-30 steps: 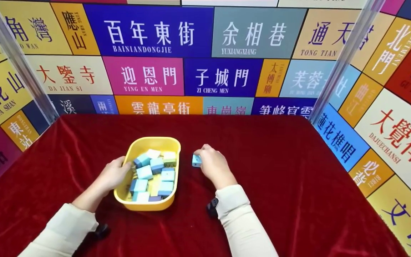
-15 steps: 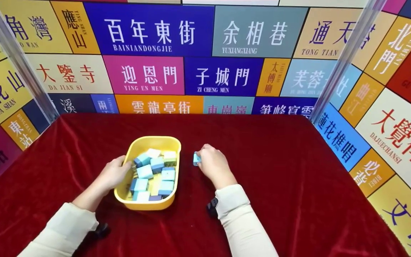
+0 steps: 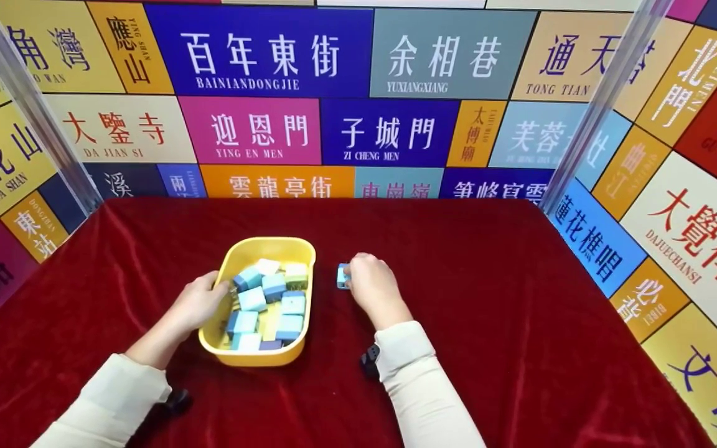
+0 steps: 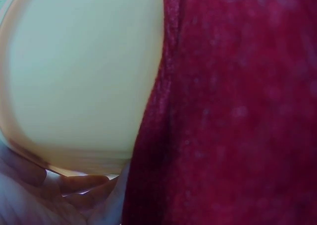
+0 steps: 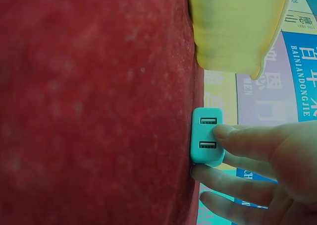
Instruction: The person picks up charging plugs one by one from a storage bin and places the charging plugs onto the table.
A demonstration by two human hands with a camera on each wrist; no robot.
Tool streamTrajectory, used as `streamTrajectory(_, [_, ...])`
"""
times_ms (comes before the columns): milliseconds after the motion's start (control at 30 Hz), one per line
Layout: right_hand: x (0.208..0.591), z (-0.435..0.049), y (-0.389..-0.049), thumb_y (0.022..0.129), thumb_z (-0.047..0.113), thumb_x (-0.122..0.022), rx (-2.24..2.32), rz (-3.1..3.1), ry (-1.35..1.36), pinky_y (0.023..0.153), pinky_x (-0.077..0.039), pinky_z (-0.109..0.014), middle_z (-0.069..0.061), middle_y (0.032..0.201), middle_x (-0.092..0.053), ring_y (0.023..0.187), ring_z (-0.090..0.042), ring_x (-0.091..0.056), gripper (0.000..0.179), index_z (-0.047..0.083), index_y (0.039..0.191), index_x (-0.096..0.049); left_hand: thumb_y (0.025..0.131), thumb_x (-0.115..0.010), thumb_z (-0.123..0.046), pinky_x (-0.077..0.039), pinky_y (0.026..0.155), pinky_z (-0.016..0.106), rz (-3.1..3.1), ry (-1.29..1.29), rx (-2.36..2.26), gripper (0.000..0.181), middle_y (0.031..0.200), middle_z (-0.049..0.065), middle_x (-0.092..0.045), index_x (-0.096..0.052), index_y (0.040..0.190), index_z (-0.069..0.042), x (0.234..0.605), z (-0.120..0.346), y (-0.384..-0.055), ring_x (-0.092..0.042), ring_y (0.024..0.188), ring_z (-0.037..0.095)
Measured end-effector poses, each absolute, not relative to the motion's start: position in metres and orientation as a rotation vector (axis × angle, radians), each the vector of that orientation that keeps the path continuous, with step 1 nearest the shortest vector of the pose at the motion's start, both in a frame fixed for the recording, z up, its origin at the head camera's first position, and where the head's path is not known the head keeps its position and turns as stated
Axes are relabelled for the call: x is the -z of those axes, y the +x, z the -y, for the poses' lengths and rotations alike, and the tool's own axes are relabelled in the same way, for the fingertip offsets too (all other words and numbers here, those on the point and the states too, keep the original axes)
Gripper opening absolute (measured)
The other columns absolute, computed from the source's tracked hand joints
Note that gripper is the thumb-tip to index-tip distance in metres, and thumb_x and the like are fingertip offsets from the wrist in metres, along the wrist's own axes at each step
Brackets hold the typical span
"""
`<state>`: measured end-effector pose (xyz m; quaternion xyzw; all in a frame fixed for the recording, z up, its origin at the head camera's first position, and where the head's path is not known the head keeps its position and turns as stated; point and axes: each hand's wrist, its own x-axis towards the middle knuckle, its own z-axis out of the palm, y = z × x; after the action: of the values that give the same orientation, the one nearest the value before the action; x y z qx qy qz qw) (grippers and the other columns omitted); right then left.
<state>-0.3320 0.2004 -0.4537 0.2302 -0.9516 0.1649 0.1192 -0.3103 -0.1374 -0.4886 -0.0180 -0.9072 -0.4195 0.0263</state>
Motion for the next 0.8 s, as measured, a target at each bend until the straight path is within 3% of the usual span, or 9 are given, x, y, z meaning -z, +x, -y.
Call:
streamTrajectory(167, [0.454, -0.200, -0.331, 0.090, 0.000, -0.081, -0.511, 2.789, 0.640, 0.097, -0.057, -0.050, -0.021, 0.121, -0.075, 0.113, -0.038, -0.071, 0.020, 0.002, 0.109, -0.084, 0.109, -0.047, -0.019, -0.056, 0.091, 0.049, 2.823, -0.004, 1.327, 0.033, 0.102, 0.018, -0.068, -0.066, 0.125, 0.003, 0.465, 0.131, -0.290, -0.064, 0.095, 0.030])
streamTrajectory(600, [0.453, -0.201, -0.331, 0.089, 0.000, -0.081, -0.520, 2.787, 0.632, 0.097, -0.057, -0.050, -0.020, 0.120, -0.075, 0.112, -0.038, -0.071, 0.021, 0.002, 0.109, -0.084, 0.109, -0.048, -0.020, -0.055, 0.094, 0.049, 2.821, -0.012, 1.312, 0.032, 0.102, 0.017, -0.068, -0.066, 0.123, 0.002, 0.464, 0.130, -0.290, -0.063, 0.098, 0.030])
streamTrajectory(800, [0.449, -0.199, -0.328, 0.090, 0.006, -0.081, -0.484, 2.836, 0.554, 0.095, -0.057, -0.052, -0.015, 0.125, -0.074, 0.113, -0.036, -0.071, 0.022, 0.006, 0.112, -0.084, 0.107, -0.048, -0.024, -0.055, 0.087, 0.046, 2.784, -0.073, 1.274, 0.031, 0.101, 0.015, -0.069, -0.068, 0.118, -0.002, 0.493, 0.139, -0.312, -0.064, 0.095, 0.029])
